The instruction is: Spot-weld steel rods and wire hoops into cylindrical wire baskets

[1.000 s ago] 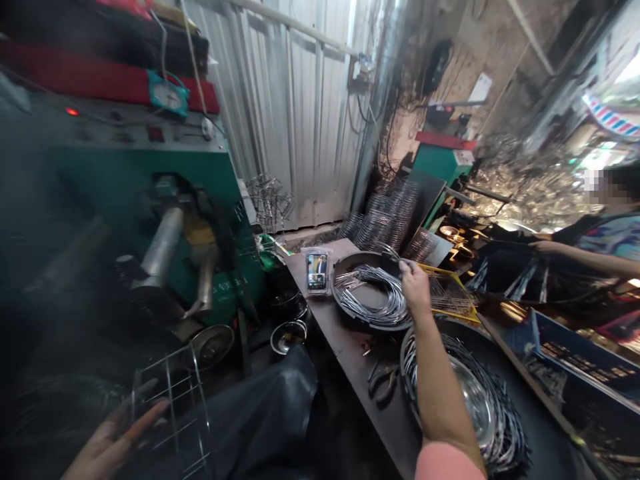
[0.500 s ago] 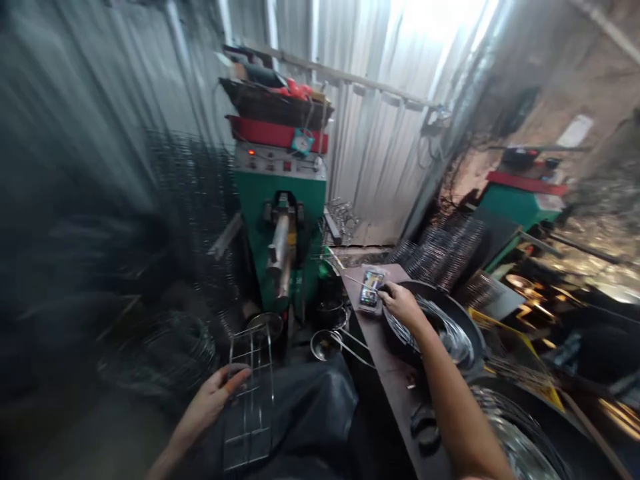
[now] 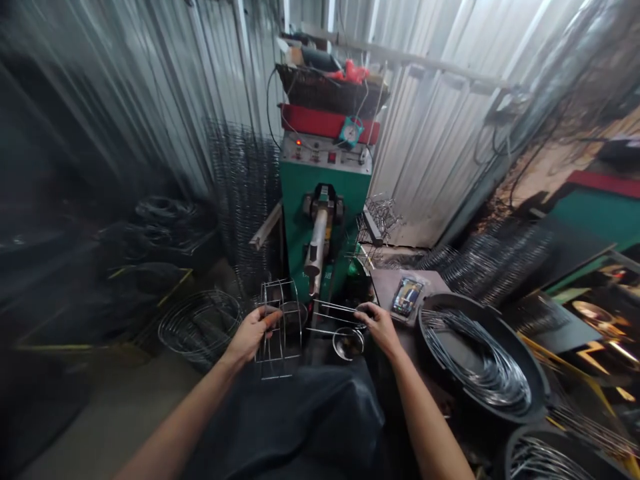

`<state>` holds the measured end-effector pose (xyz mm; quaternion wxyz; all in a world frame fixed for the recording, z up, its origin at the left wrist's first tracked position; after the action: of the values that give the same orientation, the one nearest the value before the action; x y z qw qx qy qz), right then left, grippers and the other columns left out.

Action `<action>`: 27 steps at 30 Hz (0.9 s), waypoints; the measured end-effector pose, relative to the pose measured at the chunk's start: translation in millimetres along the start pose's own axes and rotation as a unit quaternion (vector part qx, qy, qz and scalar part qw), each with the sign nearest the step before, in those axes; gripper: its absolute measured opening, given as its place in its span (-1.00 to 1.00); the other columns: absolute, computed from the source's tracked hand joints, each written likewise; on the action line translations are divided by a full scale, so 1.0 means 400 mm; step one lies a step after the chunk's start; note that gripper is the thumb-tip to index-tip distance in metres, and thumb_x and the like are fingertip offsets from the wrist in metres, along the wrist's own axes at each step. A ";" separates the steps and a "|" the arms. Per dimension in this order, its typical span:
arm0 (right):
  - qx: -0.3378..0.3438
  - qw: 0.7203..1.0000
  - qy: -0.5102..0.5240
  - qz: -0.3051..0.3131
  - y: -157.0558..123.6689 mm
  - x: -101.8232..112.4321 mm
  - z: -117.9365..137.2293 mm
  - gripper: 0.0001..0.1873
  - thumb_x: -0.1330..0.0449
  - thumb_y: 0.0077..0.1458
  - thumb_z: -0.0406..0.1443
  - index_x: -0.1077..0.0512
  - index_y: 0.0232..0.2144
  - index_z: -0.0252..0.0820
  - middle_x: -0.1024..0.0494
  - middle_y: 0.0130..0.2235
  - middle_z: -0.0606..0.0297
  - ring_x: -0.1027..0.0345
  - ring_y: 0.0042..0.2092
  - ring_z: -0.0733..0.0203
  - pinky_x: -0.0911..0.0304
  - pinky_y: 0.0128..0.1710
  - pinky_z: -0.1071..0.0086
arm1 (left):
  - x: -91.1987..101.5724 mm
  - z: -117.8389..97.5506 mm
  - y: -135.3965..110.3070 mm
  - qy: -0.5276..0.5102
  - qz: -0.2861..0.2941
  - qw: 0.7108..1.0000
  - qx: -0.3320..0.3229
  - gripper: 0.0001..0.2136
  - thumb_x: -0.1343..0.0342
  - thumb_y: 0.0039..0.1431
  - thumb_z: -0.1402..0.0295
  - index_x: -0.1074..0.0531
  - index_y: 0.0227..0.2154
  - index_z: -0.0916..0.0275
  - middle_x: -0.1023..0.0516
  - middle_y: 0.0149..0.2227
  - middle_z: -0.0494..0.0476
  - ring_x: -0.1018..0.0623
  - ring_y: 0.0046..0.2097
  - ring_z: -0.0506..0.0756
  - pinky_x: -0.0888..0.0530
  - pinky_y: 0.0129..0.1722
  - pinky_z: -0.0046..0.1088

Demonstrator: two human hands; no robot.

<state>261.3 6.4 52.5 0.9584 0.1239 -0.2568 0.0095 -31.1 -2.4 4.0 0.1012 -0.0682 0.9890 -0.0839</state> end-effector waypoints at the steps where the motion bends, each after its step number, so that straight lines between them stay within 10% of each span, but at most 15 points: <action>1: -0.005 1.000 0.008 0.003 0.004 -0.012 -0.010 -0.74 -0.14 -0.06 -0.12 -0.42 -0.45 -0.21 -0.47 -0.44 0.31 -0.32 -0.34 0.23 -0.22 -0.30 0.38 | -0.007 0.009 0.006 -0.002 0.002 1.000 0.004 -0.68 -0.26 -0.29 0.17 -0.40 -0.48 0.26 -0.34 -0.55 -0.05 -0.29 -0.50 -0.06 -0.17 -0.57 -0.58; 13: -0.014 0.996 0.028 0.078 0.033 -0.078 -0.072 -0.77 -0.16 -0.03 -0.14 -0.42 -0.46 -0.19 -0.46 -0.38 0.31 -0.32 -0.29 0.23 -0.21 -0.23 0.38 | -0.032 0.036 0.037 -0.019 0.020 0.999 0.047 -0.65 -0.30 -0.36 0.17 -0.39 -0.49 0.26 -0.30 -0.57 -0.08 -0.26 -0.52 -0.09 -0.12 -0.63 -0.61; 27: 0.057 0.998 -0.024 0.005 0.082 -0.093 -0.118 -0.78 -0.07 0.07 -0.15 -0.36 -0.45 -0.16 -0.41 -0.34 0.27 -0.28 -0.26 0.22 -0.17 -0.21 0.38 | -0.056 0.030 0.067 -0.027 0.041 0.997 0.061 -0.68 -0.31 -0.36 0.22 -0.42 -0.52 0.30 -0.26 -0.60 -0.07 -0.21 -0.55 -0.10 -0.07 -0.67 -0.63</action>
<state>249.3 51.4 2.4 0.9434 0.1776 -0.2790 0.0265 -10.1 25.3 -8.0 0.1353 -0.0236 0.9809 -0.1377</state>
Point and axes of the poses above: each hand's wrist, its own y-axis towards the middle knuckle, its own x-axis out of the back of the hand, z = x × y, the point moved 4 cm from there along y, towards the middle knuckle
